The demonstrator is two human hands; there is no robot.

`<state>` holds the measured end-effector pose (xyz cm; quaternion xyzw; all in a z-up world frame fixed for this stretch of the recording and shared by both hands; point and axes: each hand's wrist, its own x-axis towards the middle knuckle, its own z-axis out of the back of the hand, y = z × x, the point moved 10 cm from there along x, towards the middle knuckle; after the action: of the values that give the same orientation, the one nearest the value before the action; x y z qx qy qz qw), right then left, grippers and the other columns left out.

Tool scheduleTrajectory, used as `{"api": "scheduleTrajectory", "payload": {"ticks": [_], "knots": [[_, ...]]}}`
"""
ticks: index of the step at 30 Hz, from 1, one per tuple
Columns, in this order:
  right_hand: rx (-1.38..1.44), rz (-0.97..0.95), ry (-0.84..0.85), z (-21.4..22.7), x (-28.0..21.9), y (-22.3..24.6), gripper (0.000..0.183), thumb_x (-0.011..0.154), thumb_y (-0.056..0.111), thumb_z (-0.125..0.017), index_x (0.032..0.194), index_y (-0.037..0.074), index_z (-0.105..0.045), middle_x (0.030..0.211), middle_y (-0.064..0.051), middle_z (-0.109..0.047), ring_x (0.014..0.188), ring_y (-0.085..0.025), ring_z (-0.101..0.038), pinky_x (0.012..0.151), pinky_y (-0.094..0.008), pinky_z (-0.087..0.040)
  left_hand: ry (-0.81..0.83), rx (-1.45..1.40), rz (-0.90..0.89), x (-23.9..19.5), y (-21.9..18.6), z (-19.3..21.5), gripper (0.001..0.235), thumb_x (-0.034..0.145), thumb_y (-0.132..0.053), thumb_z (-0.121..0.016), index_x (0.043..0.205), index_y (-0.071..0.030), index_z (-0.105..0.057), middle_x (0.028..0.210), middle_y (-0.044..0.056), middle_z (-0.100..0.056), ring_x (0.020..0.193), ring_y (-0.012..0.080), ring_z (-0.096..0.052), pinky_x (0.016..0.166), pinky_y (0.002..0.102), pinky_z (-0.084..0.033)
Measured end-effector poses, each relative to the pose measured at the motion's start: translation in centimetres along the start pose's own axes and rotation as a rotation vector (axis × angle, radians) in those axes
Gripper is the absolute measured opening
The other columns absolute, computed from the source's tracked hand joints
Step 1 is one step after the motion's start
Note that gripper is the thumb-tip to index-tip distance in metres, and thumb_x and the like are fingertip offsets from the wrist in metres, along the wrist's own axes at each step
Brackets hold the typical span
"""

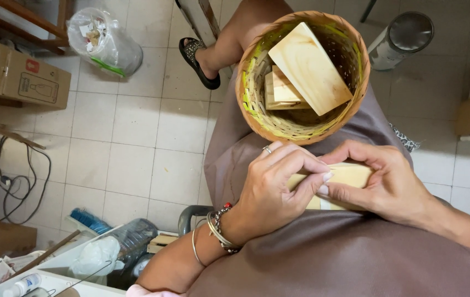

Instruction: Applying white tape to small wooden blocks and organizing them in a basket.

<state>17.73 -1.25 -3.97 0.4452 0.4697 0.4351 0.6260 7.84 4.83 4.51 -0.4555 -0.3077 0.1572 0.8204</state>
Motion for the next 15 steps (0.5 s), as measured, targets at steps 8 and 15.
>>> {"api": "scheduleTrajectory", "payload": {"ticks": [8, 15], "knots": [[0.006, 0.025, -0.035, 0.1, 0.0, -0.3, 0.018, 0.066, -0.002, -0.070, 0.084, 0.000, -0.067, 0.074, -0.005, -0.069, 0.062, -0.009, -0.060, 0.057, -0.020, -0.049, -0.010, -0.014, 0.083, 0.3, 0.8, 0.1, 0.004, 0.080, -0.003, -0.060, 0.081, 0.000, -0.057, 0.079, 0.007, -0.059, 0.068, 0.0175, -0.055, 0.064, 0.027, -0.047], [0.201, -0.029, -0.190, 1.3, 1.2, -1.4, 0.017, 0.078, 0.002, -0.060, 0.093, -0.005, -0.060, 0.079, -0.012, -0.064, 0.059, -0.012, -0.056, 0.053, -0.019, -0.048, -0.126, -0.058, 0.152, -0.4, 2.4, 1.3, 0.057, 0.077, -0.016, -0.065, 0.121, 0.003, -0.034, 0.121, 0.019, -0.046, 0.111, 0.0294, -0.053, 0.098, 0.036, -0.045]]}}
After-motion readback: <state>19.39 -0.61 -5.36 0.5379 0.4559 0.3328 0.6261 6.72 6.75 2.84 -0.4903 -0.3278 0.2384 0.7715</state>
